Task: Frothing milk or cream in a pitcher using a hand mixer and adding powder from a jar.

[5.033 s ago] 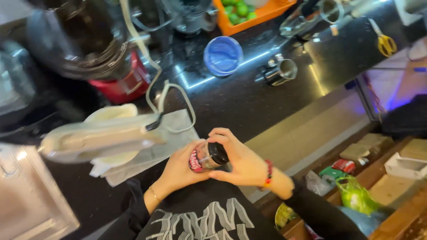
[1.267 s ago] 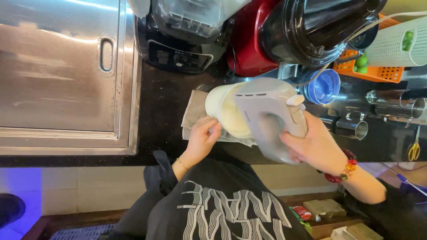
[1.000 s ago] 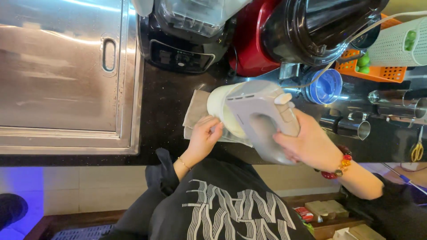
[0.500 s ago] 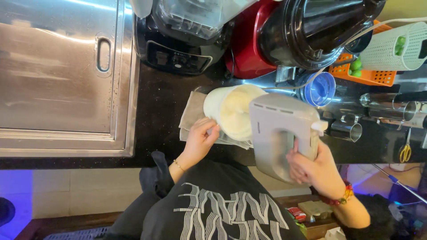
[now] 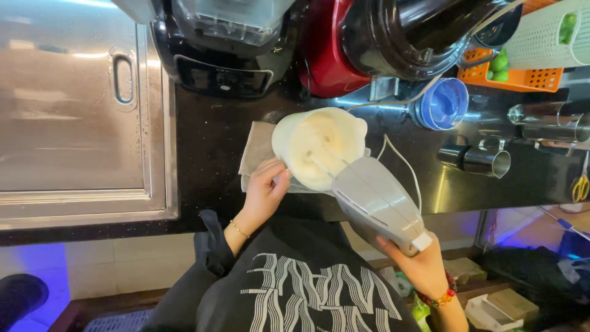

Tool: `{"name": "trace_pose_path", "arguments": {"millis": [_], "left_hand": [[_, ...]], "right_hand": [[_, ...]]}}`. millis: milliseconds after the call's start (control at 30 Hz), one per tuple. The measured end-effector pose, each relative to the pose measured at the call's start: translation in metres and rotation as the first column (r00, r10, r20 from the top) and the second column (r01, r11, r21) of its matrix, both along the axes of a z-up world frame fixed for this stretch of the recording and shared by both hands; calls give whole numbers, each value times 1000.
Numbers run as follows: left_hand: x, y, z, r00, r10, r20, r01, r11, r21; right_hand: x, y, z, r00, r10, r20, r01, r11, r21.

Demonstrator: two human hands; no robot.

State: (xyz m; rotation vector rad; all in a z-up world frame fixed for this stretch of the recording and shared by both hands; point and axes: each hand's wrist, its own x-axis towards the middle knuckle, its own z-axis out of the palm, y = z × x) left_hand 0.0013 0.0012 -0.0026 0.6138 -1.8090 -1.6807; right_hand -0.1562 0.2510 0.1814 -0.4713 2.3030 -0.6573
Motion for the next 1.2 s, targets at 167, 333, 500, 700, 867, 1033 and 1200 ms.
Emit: {"name": "trace_pose_path", "arguments": {"millis": [167, 333, 500, 700, 867, 1033, 1200], "left_hand": [[1, 1, -6, 1000, 14, 27, -14, 1000, 15], [4, -11, 9, 998, -33, 49, 33, 999, -14], [-1, -19, 26, 997, -77, 19, 78, 994, -80], [-2, -13, 13, 995, -86, 54, 89, 995, -42], [-3, -12, 9, 997, -68, 28, 69, 997, -36], [-2, -10, 2, 995, -90, 50, 92, 995, -49], [1, -8, -2, 992, -98, 74, 98, 995, -4]], "right_hand": [[3, 14, -15, 999, 29, -40, -35, 989, -146], [3, -8, 2, 996, -71, -56, 62, 988, -140], [-13, -65, 32, 968, -230, 100, 237, 969, -64], [-26, -97, 48, 911, -164, 378, 188, 982, -25], [-55, -126, 75, 846, 505, -173, -514, 858, -8], [-44, -135, 55, 953, 253, 165, -276, 952, 135], [-53, -165, 72, 847, 531, 23, -526, 830, 185]]}}
